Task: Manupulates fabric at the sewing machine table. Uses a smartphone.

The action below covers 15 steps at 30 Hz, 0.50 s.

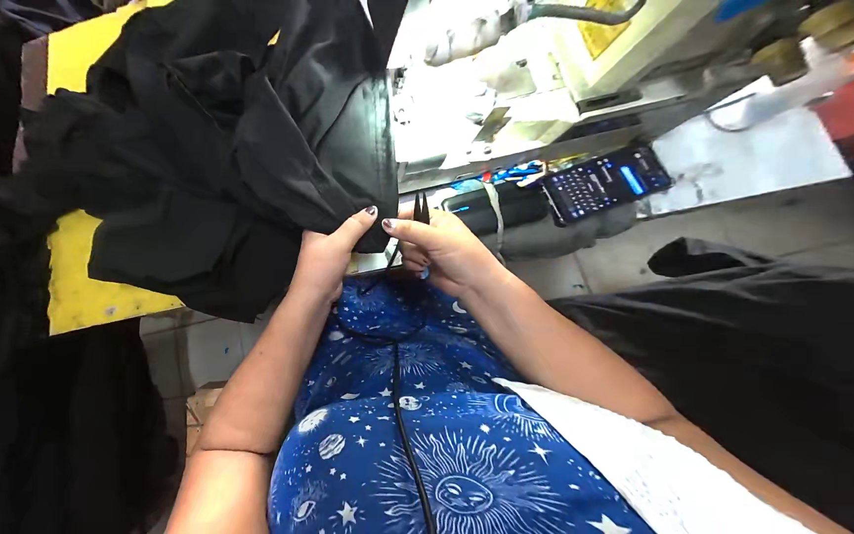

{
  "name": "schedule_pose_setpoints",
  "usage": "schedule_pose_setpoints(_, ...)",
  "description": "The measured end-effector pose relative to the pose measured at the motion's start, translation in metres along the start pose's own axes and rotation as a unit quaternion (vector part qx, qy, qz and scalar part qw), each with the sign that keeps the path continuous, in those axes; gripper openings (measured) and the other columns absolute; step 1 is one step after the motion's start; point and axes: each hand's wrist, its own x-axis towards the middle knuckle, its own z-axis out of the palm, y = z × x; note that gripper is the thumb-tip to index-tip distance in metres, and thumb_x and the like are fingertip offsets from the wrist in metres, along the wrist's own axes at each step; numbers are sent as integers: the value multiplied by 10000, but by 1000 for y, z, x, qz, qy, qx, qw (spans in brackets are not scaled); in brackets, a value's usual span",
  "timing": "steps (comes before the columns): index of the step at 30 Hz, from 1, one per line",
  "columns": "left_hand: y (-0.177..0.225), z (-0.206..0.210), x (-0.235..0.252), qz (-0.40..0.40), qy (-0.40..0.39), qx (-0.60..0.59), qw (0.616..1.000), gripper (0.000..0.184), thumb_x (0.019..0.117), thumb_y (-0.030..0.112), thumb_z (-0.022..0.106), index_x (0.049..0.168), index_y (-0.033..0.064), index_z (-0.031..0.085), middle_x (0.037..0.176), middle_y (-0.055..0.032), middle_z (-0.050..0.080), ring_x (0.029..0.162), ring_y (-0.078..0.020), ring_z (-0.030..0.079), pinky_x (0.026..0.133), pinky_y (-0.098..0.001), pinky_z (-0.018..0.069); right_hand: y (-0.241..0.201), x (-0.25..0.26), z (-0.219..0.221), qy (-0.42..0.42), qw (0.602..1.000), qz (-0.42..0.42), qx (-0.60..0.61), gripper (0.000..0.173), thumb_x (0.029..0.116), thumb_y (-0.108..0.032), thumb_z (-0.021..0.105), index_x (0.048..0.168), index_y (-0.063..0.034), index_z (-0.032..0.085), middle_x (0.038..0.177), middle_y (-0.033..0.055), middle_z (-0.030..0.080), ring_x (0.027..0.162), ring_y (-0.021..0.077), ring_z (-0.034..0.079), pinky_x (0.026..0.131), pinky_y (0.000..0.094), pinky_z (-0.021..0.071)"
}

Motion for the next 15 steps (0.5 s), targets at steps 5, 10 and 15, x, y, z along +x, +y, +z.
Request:
schedule_pose_setpoints(5, 9, 4, -2, 10, -6, 17, 1000, 296, 955, 74, 693, 1223, -5, 595, 1057, -110, 723, 990, -200, 717, 913, -398, 606, 2, -6, -9, 38, 998, -50, -13, 66, 995, -107, 632, 980, -79, 691, 671, -43, 610, 448, -13, 388, 426, 150, 340)
schedule_pose_setpoints(10, 11, 6, 3, 19, -9, 25, 999, 271, 933, 34, 696, 1186, -8, 607, 1028, -108, 727, 960, -193, 721, 895, -389, 609, 0, -1, -12, 34, 998, -54, -14, 76, 1007, -113, 614, 997, -72, 677, 645, -50, 571, 435, -6, 373, 418, 154, 340)
schedule_pose_setpoints(15, 14, 9, 9, 41, 6, 44, 998, 306, 914, 51, 721, 1188, -17, 605, 1032, -113, 721, 967, -188, 716, 891, -384, 608, -14, -10, -24, 51, 924, -131, -355, 402, 1069, -335, 487, 1375, -86, 564, 1061, 53, 683, 800, 102, 628, 708, 300, 534)
